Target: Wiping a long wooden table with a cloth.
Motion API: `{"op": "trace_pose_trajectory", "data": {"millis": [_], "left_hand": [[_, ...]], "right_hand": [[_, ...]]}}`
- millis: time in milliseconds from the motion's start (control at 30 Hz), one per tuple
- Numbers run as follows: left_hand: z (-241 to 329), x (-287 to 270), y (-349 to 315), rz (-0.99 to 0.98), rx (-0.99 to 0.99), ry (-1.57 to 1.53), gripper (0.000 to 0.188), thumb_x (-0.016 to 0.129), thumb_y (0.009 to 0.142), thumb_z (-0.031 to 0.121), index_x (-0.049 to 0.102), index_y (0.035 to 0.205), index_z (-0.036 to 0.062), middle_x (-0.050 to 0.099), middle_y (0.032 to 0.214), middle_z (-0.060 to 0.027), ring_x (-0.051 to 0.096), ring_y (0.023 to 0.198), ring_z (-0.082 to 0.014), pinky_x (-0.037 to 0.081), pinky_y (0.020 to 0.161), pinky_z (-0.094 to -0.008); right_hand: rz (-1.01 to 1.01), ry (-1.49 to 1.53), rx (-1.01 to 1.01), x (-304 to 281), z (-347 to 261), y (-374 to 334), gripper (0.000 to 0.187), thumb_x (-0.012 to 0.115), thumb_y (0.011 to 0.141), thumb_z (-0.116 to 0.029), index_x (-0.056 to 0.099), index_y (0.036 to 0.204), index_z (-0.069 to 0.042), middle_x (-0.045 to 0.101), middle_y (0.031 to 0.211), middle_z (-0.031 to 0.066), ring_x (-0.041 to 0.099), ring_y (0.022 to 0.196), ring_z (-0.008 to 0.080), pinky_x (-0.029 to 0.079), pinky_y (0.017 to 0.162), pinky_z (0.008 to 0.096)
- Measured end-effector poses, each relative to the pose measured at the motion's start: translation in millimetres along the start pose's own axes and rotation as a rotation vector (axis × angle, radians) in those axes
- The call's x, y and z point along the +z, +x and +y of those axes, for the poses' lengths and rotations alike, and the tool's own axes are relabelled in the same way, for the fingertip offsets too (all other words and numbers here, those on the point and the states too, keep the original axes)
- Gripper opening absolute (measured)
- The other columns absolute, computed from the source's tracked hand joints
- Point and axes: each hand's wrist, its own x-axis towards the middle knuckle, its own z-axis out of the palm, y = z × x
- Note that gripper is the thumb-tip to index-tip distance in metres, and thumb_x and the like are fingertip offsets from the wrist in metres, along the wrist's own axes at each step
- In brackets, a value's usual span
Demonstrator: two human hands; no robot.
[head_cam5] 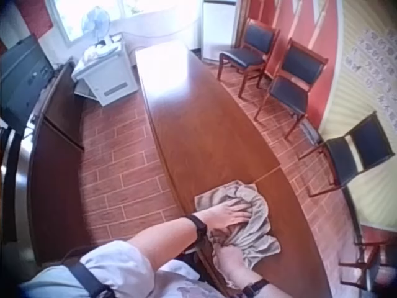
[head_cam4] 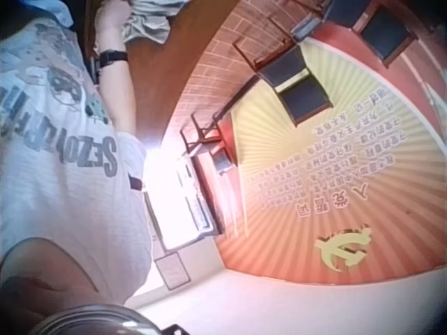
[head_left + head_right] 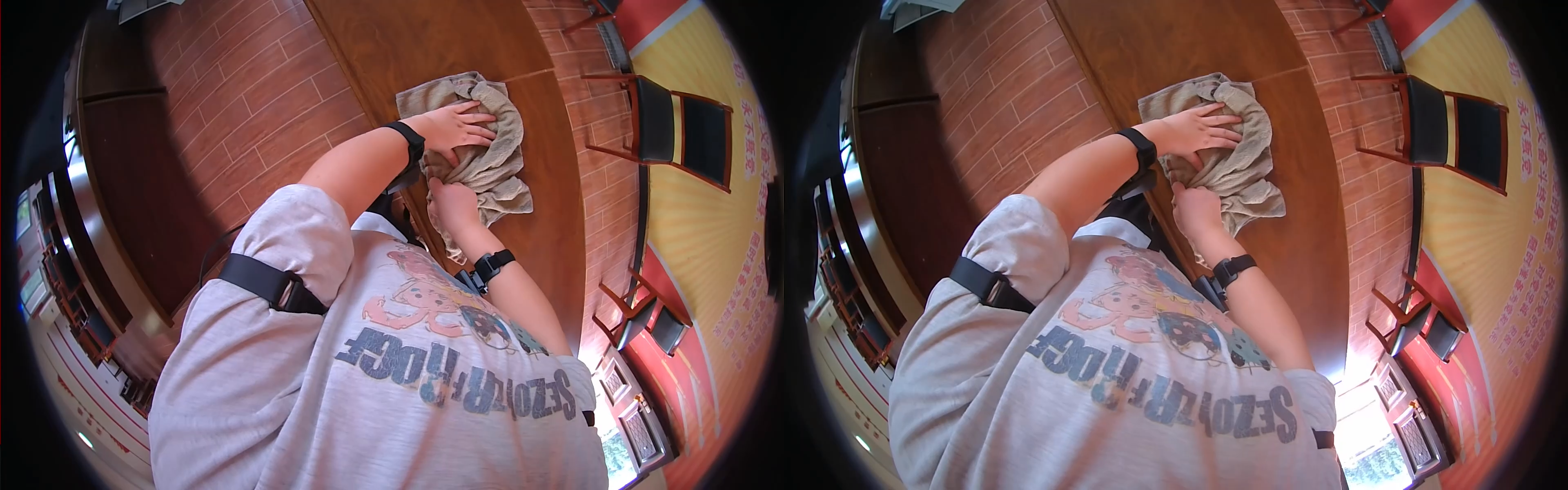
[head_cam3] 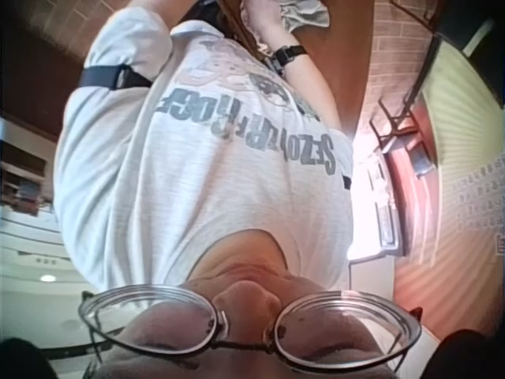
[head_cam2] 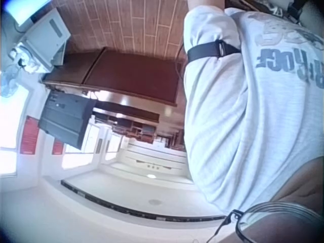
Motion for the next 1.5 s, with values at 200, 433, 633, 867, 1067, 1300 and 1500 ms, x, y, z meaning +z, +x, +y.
{"op": "trace_pose_trajectory", "data": {"millis": [200,433,633,867,1067,1300,1500], "left_hand": [[-0.6,1.1,-4.1,0.025,-0.016,-0.021,0.087,0.066,0.060,0.058,0.040,0.132,0.0163,0.035,0.140,0.0040,0.017,0.137,-0.0217,0.009,0.111,-0.0499],[2.0,-5.0,-0.2,-0.018,-0.021,-0.043,0.088,0.070,0.057,0.051,0.039,0.132,0.0170,0.034,0.140,0.0044,0.015,0.138,-0.0214,0.010,0.111,-0.0481],[-1.6,-1.2,-3.9,-0.007,-0.032,-0.015,0.086,0.066,0.060,0.056,0.040,0.132,0.0165,0.034,0.141,0.0048,0.015,0.137,-0.0212,0.009,0.111,-0.0498],[1.1,-5.1,-2.8,-0.018,-0.034,-0.043,0.090,0.070,0.057,0.051,0.037,0.133,0.0170,0.033,0.141,0.0050,0.015,0.138,-0.0214,0.011,0.111,-0.0486],[0.1,-3.9,-2.3,-0.020,-0.024,-0.038,0.086,0.069,0.060,0.053,0.039,0.132,0.0170,0.033,0.141,0.0039,0.015,0.137,-0.0212,0.009,0.111,-0.0499],[3.5,-4.5,0.0,-0.019,-0.044,-0.065,0.084,0.070,0.063,0.048,0.036,0.134,0.0187,0.032,0.142,0.0039,0.014,0.138,-0.0210,0.009,0.111,-0.0493],[54.9,6.4,13.1,0.001,-0.256,0.055,0.080,0.063,0.071,0.051,0.041,0.129,0.0016,0.031,0.142,-0.0092,0.012,0.137,-0.0354,0.007,0.106,-0.0614]], "right_hand": [[0.167,-0.135,-0.114,5.3,2.1,-15.4,0.024,0.065,0.067,-0.020,0.053,0.085,-0.008,0.057,0.066,0.0087,0.059,0.071,0.0267,0.048,0.060,0.0373],[0.017,-0.023,0.018,3.6,-3.4,-0.7,0.029,0.068,0.063,-0.022,0.054,0.084,-0.009,0.058,0.069,0.0070,0.059,0.073,0.0249,0.048,0.061,0.0368],[0.147,-0.024,-0.077,9.9,2.6,-8.4,0.023,0.066,0.066,-0.022,0.055,0.082,-0.008,0.059,0.065,0.0088,0.060,0.067,0.0265,0.048,0.058,0.0386],[-0.014,-0.019,0.045,5.6,-4.1,2.4,0.021,0.065,0.068,-0.022,0.054,0.080,-0.007,0.059,0.063,0.0095,0.061,0.066,0.0271,0.049,0.057,0.0394],[0.083,0.008,0.050,4.5,-4.6,0.2,0.020,0.064,0.069,-0.023,0.054,0.076,-0.007,0.060,0.060,0.0118,0.061,0.060,0.0296,0.048,0.055,0.0406],[0.199,0.414,0.349,-6.8,25.3,-19.7,0.013,0.061,0.069,-0.022,0.057,0.073,-0.011,0.060,0.064,0.0133,0.061,0.064,0.0321,0.047,0.057,0.0414],[0.449,0.522,0.465,-24.1,99.6,-99.6,0.016,0.065,0.070,-0.017,0.058,0.079,-0.006,0.061,0.077,0.0074,0.059,0.075,0.0247,0.047,0.067,0.0345]]}}
